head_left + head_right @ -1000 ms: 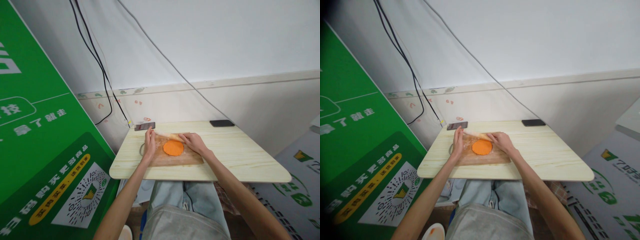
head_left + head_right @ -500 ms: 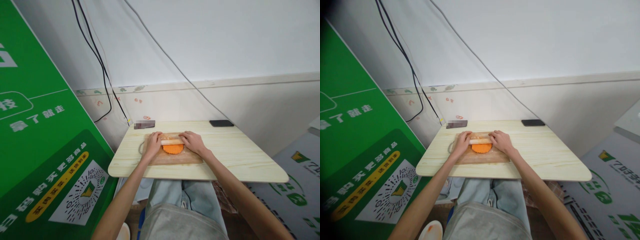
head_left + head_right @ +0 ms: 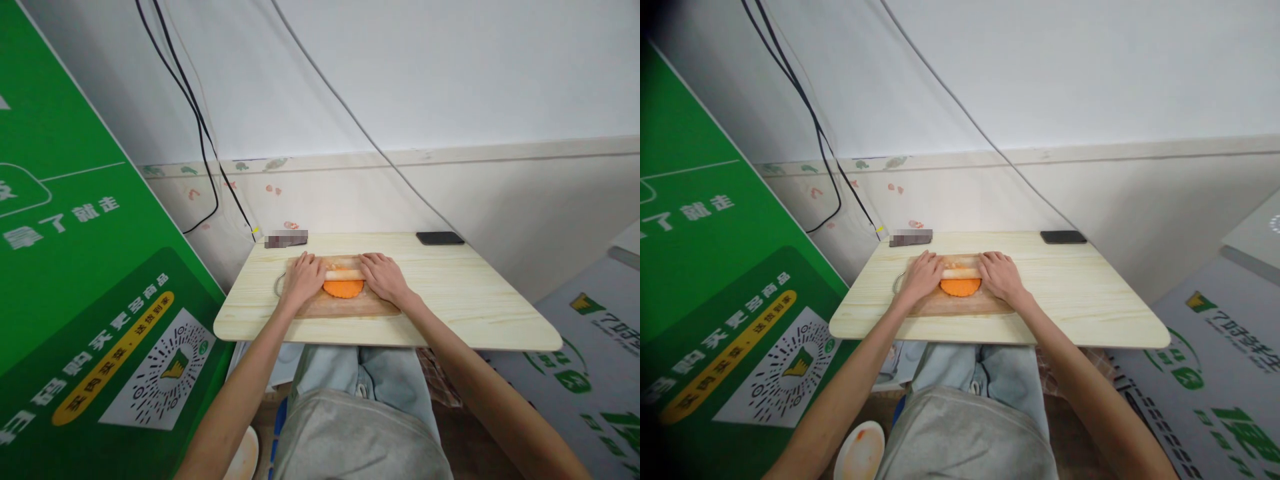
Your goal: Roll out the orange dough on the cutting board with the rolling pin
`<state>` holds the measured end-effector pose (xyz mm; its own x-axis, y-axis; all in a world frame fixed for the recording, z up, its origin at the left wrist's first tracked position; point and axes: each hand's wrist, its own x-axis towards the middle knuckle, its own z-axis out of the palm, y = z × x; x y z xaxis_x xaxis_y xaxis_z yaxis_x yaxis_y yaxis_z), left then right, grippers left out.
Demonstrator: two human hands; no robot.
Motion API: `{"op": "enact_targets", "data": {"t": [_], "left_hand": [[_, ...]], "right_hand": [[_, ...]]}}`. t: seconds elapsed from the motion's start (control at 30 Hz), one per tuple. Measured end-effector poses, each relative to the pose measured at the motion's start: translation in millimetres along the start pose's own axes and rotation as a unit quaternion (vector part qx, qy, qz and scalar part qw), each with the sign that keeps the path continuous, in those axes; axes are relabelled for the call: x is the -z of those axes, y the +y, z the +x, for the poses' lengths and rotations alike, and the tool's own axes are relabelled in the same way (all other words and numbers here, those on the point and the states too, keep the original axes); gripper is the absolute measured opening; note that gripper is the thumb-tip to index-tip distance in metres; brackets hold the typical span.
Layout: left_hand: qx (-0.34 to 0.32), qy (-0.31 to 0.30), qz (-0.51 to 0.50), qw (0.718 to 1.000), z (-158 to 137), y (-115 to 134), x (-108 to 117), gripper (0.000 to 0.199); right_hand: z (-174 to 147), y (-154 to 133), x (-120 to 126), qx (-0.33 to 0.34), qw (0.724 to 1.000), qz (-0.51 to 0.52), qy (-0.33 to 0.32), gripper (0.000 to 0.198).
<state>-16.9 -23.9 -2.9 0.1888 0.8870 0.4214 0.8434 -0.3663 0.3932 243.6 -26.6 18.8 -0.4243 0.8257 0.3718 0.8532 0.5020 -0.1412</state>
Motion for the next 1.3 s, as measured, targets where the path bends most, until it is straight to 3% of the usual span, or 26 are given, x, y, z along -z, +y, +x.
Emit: {"op": "enact_targets", "data": {"t": [0.37, 0.77, 1.3], "left_hand": [[-0.033, -0.022, 0.092, 0.995, -22, 18, 17, 0.041], [-0.032, 0.006, 0.071, 0.997, -57, 22, 14, 0.047], [-0.041, 0.018, 0.037, 0.998, -73, 29, 24, 0.045]], "right_hand": [[-25, -15, 1, 0.004, 0.999, -0.033, 0.024, 0.057], [-61, -27, 1, 0.014, 0.998, -0.016, 0.066, 0.057], [-76, -25, 0, 0.040, 0.993, 0.049, 0.101, 0.045]]}}
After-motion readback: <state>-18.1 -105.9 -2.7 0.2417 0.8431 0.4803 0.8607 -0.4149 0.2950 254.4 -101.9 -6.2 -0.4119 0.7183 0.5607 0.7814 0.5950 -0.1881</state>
